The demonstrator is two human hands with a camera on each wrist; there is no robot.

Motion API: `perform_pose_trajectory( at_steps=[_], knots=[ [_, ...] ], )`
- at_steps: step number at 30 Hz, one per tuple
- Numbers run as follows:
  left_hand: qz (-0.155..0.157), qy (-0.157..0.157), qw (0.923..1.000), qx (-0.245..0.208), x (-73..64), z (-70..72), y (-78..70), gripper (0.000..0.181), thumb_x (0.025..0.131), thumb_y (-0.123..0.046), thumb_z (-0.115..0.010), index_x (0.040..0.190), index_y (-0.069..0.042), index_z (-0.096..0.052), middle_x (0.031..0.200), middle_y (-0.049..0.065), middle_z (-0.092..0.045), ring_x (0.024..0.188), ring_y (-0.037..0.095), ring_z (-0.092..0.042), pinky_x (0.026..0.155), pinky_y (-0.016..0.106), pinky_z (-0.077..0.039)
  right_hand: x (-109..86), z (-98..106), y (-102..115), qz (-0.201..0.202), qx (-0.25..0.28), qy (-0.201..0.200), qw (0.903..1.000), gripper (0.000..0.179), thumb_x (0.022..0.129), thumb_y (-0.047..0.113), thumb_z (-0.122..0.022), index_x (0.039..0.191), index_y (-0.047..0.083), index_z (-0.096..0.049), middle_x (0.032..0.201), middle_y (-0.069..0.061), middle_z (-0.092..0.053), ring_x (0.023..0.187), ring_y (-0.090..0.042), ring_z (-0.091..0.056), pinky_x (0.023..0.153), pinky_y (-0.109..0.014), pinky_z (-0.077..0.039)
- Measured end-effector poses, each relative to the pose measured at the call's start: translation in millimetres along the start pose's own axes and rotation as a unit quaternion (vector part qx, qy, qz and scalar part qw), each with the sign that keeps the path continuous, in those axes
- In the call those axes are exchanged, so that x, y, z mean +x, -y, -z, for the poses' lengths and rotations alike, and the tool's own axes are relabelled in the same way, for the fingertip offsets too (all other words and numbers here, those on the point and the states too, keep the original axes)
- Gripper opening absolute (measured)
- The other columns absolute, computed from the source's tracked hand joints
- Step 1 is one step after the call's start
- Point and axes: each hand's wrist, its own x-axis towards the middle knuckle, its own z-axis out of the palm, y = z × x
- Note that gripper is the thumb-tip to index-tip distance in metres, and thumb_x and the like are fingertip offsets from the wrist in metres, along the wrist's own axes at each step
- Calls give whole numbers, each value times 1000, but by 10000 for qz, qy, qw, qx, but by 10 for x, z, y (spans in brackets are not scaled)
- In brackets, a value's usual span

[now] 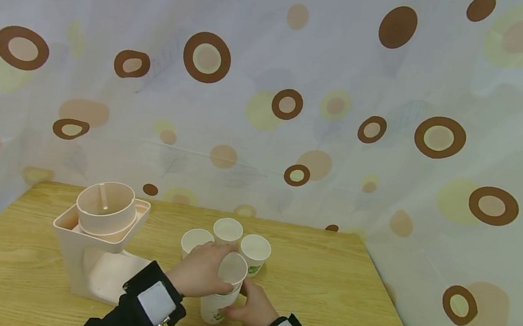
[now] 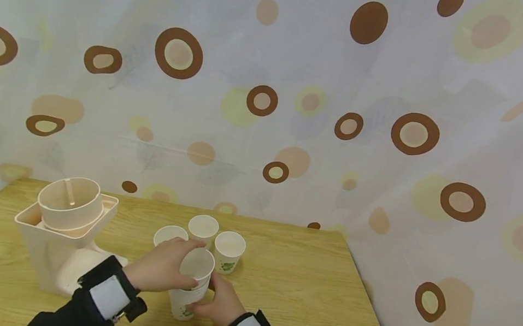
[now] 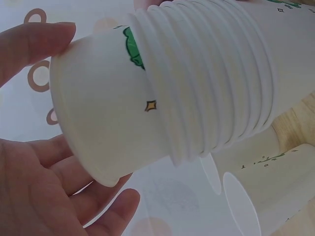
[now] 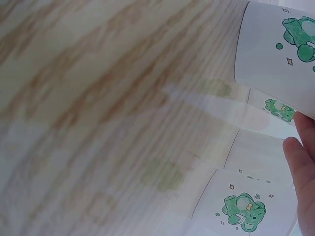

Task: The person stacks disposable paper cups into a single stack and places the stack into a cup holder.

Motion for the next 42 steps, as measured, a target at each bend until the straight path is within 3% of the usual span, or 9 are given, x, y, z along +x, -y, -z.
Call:
perform_pose_trajectory(
  at_steps=[16,31,42],
  knots=[
    [101,107,9999,30,-15,-46,72,66,68,-22,-79,125,1,-53,112,15,-64,99,29,-55,85,51,-42,-11,0,18,138,-71,-19,9999,68,77,13,-75,136,6,-42,134,-11,-53,124,-32,-49,102,-49,-40],
    [48,183,9998,5,-37,-22,55,65,68,-20,-80,124,2,-54,111,15,-63,98,29,-55,83,50,-43,-9,1,30,35,-111,-30,9999,65,77,15,-74,133,2,-44,132,-16,-54,123,-35,-49,102,-53,-38],
    [115,174,9997,-142,-45,-103,126,66,66,-20,-80,123,1,-54,110,15,-63,97,28,-54,79,48,-45,-6,0,21,82,-104,4,9999,65,77,15,-73,134,1,-43,132,-16,-53,123,-36,-49,102,-53,-39]
  ],
)
